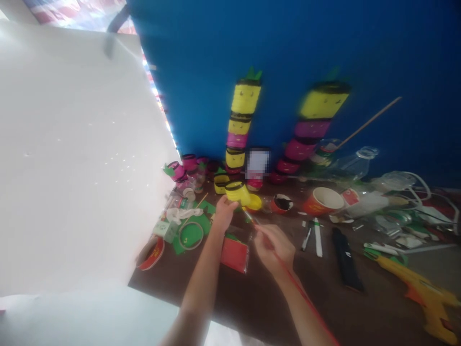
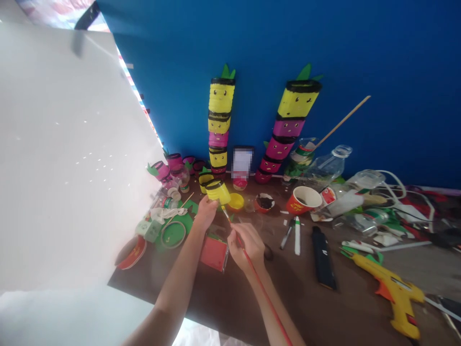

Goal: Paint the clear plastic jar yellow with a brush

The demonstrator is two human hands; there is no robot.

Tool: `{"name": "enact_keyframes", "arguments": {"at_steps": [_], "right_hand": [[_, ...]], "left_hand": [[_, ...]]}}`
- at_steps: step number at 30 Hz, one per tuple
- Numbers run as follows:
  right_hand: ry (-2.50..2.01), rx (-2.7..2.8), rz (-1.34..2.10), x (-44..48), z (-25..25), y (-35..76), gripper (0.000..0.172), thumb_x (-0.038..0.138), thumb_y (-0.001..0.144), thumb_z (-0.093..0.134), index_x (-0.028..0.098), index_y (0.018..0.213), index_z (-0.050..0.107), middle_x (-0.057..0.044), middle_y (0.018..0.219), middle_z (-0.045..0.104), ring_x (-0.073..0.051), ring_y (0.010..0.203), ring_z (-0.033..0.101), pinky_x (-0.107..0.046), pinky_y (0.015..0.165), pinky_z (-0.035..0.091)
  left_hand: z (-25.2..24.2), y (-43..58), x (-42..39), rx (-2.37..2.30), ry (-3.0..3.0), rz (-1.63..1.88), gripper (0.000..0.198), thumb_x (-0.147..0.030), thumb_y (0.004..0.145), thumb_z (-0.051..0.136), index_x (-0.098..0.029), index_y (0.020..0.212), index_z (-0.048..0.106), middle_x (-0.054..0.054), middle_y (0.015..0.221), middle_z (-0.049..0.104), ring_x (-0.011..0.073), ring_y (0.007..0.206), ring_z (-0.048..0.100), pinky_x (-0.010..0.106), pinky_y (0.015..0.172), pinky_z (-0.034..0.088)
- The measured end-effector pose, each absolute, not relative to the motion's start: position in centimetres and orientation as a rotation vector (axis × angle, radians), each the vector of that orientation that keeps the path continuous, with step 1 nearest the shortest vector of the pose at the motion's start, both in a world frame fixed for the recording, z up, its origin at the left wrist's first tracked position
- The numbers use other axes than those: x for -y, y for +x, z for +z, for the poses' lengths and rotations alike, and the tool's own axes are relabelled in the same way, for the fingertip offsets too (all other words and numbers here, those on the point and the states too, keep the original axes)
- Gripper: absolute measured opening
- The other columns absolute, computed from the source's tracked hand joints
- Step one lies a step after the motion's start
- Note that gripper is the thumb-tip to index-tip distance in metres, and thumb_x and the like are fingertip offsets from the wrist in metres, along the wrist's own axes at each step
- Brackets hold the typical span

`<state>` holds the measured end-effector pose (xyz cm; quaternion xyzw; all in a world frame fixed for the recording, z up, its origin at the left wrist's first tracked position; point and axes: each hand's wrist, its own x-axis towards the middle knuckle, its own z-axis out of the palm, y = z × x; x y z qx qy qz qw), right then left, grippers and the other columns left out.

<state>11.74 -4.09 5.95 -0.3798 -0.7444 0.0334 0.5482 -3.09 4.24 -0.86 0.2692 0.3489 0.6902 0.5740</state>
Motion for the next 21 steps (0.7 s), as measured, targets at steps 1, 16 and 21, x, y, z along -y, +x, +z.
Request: {"name": "enact_keyframes", "arguments": {"at_steps": [1,16,21], "right_hand": [[-0.889,1.759,0.067,4.11,5.97,11.74,0.020,0.006,0.076,0.055,0.019,0.089,0.062,-0.005,0.078,0.068,-0.016,0.071,0.064,-0.030,0.065,0.053],[-0.887,1.781,0.069,4.16,5.98,11.70,0.022,0.005,0.075,0.055,0.019,0.090,0.062,-0.005,0.079,0.068,-0.015,0.071,0.064,-0.029,0.066,0.053],[-0.874,1.752,0.063,4.16,5.93,11.70,0.022,0.005,0.075,0.055,0.020,0.091,0.062,-0.005,0.080,0.068,-0.016,0.072,0.065,-0.029,0.067,0.054]], "left_hand": [[-0.95,-3.09,-4.29,-0.821,0.631,1.620,0.037,-0.022,0.055,0.076,-0.017,0.088,0.061,0.005,0.092,0.068,0.0185,0.092,0.062,0.038,0.093,0.039],[-0.52,-3.02,-4.03,-0.833,0.640,1.611,0.033,-0.023,0.058,0.073,-0.016,0.088,0.061,0.004,0.089,0.068,0.0171,0.089,0.062,0.036,0.092,0.040],[-0.51,-2.95,-4.10,-0.825,0.631,1.609,0.034,-0.025,0.057,0.074,-0.017,0.088,0.061,0.005,0.091,0.068,0.0175,0.090,0.062,0.036,0.094,0.040]]}}
